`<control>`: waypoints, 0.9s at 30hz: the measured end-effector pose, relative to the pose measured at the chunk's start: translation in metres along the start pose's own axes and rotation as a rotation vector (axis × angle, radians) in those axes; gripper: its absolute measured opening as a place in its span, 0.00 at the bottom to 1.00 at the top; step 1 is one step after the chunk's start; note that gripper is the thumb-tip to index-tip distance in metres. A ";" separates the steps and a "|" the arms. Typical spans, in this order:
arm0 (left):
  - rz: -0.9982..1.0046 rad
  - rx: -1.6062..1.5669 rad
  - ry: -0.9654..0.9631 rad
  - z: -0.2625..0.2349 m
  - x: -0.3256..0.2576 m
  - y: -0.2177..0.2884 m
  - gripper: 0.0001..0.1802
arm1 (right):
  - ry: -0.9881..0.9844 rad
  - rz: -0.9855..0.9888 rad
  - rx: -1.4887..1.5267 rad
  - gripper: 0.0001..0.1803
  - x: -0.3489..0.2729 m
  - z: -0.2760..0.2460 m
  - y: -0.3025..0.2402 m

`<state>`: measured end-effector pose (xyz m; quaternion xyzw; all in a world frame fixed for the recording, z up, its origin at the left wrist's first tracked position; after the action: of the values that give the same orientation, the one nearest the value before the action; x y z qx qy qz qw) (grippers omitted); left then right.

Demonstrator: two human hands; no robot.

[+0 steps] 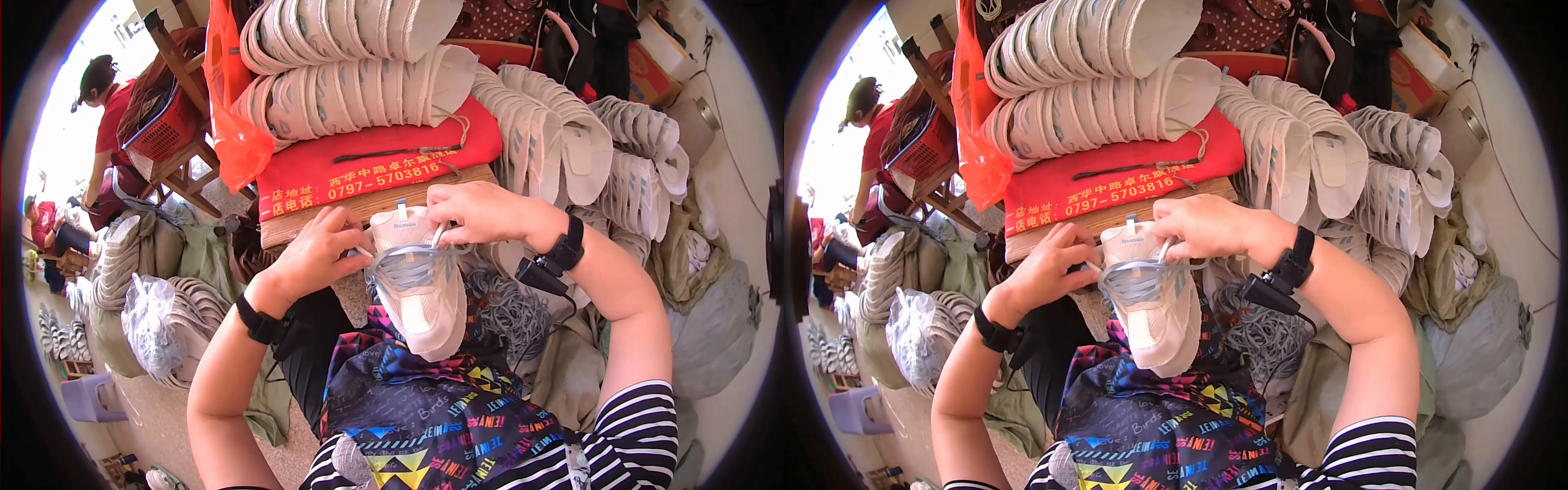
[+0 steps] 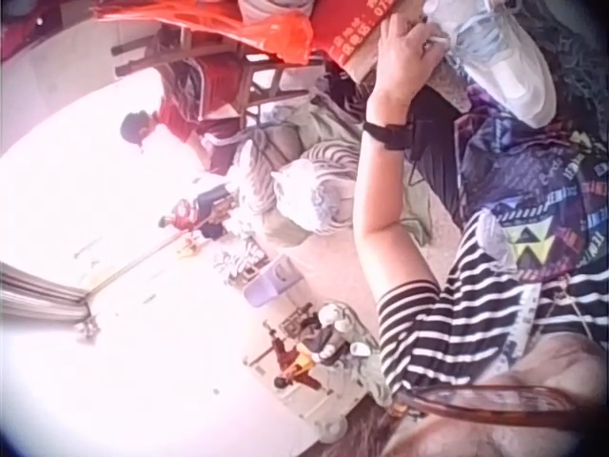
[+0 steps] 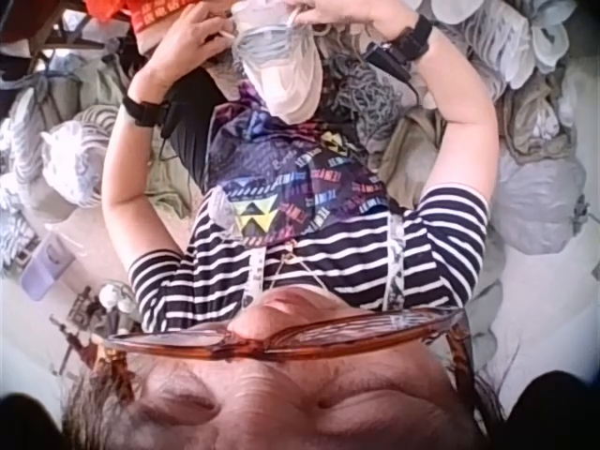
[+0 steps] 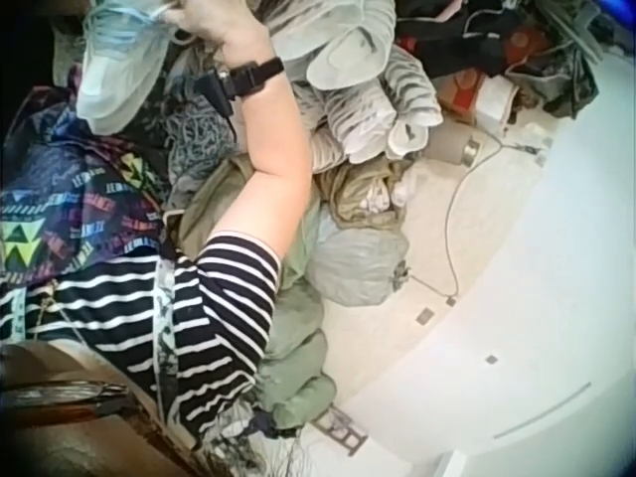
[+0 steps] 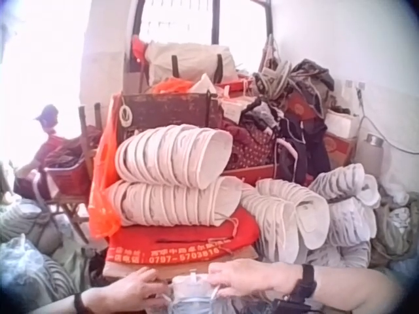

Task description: The person is lacing white athletic shoes and organizing them into stacks within a manufacturing environment.

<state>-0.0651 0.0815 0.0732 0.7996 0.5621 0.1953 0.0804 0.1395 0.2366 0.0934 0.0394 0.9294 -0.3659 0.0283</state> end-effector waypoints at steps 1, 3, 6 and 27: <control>0.002 -0.001 0.003 0.003 0.000 0.001 0.10 | -0.001 0.002 -0.003 0.13 0.001 -0.001 0.004; -0.141 -0.070 -0.005 0.012 -0.002 0.000 0.06 | -0.022 0.033 0.121 0.13 0.004 0.001 0.015; -0.224 -0.112 0.064 0.023 -0.001 0.000 0.05 | -0.032 0.209 0.200 0.14 0.011 0.010 0.020; -0.424 -0.761 0.644 -0.022 0.034 0.049 0.08 | 0.548 0.127 1.463 0.10 0.037 0.036 -0.074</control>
<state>-0.0212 0.0935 0.1182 0.4829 0.5968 0.5997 0.2258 0.0964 0.1600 0.1145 0.1901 0.4218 -0.8602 -0.2143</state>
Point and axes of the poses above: each hand's wrist, its own x-axis towards the middle knuckle, its own z-axis out of the palm, y = z × x, the point moved 3 cm from there along x, towards the middle knuckle, and after that the axes turned 12 degrees about x, right-handed, at the moved point
